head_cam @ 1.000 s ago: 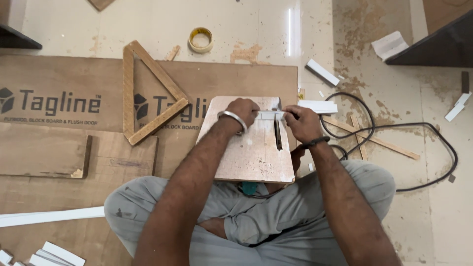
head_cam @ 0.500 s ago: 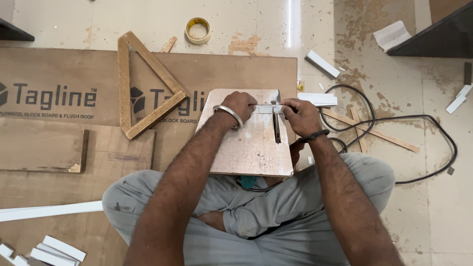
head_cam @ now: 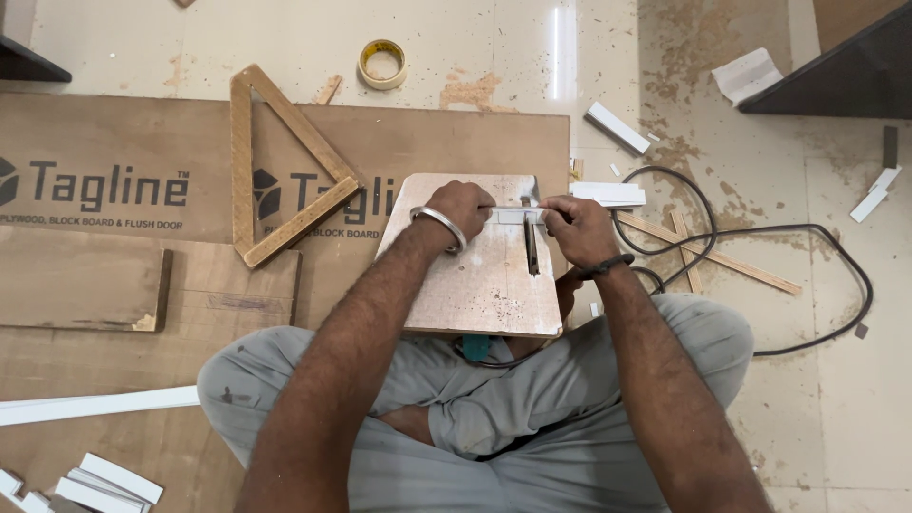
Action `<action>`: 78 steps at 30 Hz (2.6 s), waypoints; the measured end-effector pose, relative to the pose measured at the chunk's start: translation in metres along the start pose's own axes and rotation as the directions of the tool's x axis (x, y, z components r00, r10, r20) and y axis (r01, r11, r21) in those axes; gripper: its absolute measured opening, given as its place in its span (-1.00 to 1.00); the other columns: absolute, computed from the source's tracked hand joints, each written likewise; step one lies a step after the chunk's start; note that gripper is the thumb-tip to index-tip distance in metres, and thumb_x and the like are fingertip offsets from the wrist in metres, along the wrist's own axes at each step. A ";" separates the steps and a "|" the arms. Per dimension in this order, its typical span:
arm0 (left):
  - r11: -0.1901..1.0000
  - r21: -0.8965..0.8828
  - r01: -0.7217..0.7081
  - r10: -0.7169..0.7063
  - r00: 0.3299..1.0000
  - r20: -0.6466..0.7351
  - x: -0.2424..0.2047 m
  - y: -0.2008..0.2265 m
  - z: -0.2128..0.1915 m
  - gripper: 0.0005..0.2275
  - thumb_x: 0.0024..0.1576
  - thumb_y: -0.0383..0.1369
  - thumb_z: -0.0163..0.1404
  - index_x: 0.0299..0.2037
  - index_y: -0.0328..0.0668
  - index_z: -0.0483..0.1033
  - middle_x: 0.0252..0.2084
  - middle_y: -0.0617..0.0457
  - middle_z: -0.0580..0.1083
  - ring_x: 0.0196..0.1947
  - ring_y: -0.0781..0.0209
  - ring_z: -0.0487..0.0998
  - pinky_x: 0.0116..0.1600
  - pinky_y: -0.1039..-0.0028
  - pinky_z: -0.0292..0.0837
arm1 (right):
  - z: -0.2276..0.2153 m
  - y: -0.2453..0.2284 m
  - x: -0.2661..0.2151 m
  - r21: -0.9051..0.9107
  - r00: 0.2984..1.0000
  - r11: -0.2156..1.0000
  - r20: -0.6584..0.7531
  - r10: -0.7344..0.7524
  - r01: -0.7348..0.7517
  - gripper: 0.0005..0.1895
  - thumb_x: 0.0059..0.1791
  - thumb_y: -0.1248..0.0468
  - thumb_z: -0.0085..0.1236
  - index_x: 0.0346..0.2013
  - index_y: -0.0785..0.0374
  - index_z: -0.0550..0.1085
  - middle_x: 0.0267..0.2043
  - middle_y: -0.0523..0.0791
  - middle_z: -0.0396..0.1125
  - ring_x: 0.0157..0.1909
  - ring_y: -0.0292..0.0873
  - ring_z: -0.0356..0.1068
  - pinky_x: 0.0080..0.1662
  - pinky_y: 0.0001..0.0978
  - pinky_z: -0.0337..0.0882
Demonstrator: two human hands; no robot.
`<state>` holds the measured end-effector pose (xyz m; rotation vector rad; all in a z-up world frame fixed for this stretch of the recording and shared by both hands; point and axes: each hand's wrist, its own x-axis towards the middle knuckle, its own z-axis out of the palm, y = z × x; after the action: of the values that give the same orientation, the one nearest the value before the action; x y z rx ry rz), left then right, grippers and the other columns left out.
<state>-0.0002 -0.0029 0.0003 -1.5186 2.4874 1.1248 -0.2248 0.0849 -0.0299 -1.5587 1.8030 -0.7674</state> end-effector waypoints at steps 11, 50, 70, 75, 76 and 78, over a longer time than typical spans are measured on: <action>0.999 0.027 -0.043 0.044 0.999 -0.025 -0.007 -0.001 0.004 -0.81 0.16 -0.33 0.04 -0.09 0.04 0.68 -0.14 -0.10 0.61 -0.13 -0.08 0.62 0.09 0.21 0.50 | 0.000 -0.003 -0.012 0.048 1.000 0.999 -0.008 -0.006 0.006 -0.74 0.02 0.21 0.16 -0.09 0.29 0.61 -0.41 -0.09 0.51 -0.38 -0.27 0.48 -0.26 -0.40 0.46; 0.996 0.010 0.083 -0.084 0.995 0.047 0.003 0.002 -0.001 -0.77 0.20 -0.30 0.02 0.03 0.08 0.63 0.00 -0.04 0.58 0.00 -0.02 0.59 0.15 0.23 0.48 | 0.010 0.007 0.001 0.047 0.997 0.998 -0.074 0.032 -0.028 -0.76 0.03 0.23 0.17 -0.08 0.28 0.60 -0.35 -0.10 0.53 -0.34 -0.29 0.52 -0.22 -0.43 0.49; 0.998 0.013 0.066 -0.066 0.997 0.048 0.004 0.003 0.002 -0.77 0.20 -0.31 0.01 0.03 0.09 0.63 0.00 -0.03 0.59 -0.01 -0.03 0.61 0.15 0.23 0.49 | 0.007 0.007 -0.003 0.151 0.998 0.987 -0.038 0.058 -0.052 -0.79 0.05 0.25 0.14 -0.12 0.32 0.60 -0.44 -0.16 0.47 -0.38 -0.35 0.42 -0.25 -0.46 0.45; 0.998 0.026 0.051 -0.052 0.998 0.031 0.001 0.004 0.002 -0.77 0.20 -0.30 0.02 0.03 0.08 0.63 0.02 -0.03 0.58 0.02 -0.03 0.59 0.17 0.25 0.48 | 0.006 0.004 -0.007 0.111 0.998 0.993 -0.042 0.050 -0.045 -0.78 0.04 0.26 0.13 -0.13 0.33 0.60 -0.46 -0.14 0.46 -0.41 -0.33 0.40 -0.28 -0.43 0.42; 0.998 0.026 0.049 -0.049 0.998 0.031 0.000 0.004 0.002 -0.77 0.20 -0.30 0.02 0.03 0.08 0.63 0.02 -0.03 0.58 0.03 -0.02 0.59 0.17 0.25 0.48 | 0.006 0.006 -0.007 0.116 0.998 0.993 -0.045 0.043 -0.038 -0.78 0.04 0.26 0.13 -0.13 0.34 0.60 -0.47 -0.14 0.47 -0.41 -0.33 0.41 -0.28 -0.43 0.43; 0.998 0.026 0.050 -0.051 0.998 0.033 -0.002 0.006 0.001 -0.77 0.20 -0.30 0.01 0.03 0.08 0.63 0.02 -0.02 0.58 0.02 -0.02 0.59 0.18 0.25 0.48 | 0.007 0.009 -0.008 0.134 0.999 0.991 -0.048 0.027 -0.020 -0.78 0.04 0.26 0.13 -0.12 0.33 0.60 -0.45 -0.14 0.48 -0.40 -0.34 0.44 -0.27 -0.44 0.45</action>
<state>-0.0040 0.0008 0.0032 -1.5331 2.4180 1.0983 -0.2238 0.0935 -0.0406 -1.4411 1.7637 -0.9037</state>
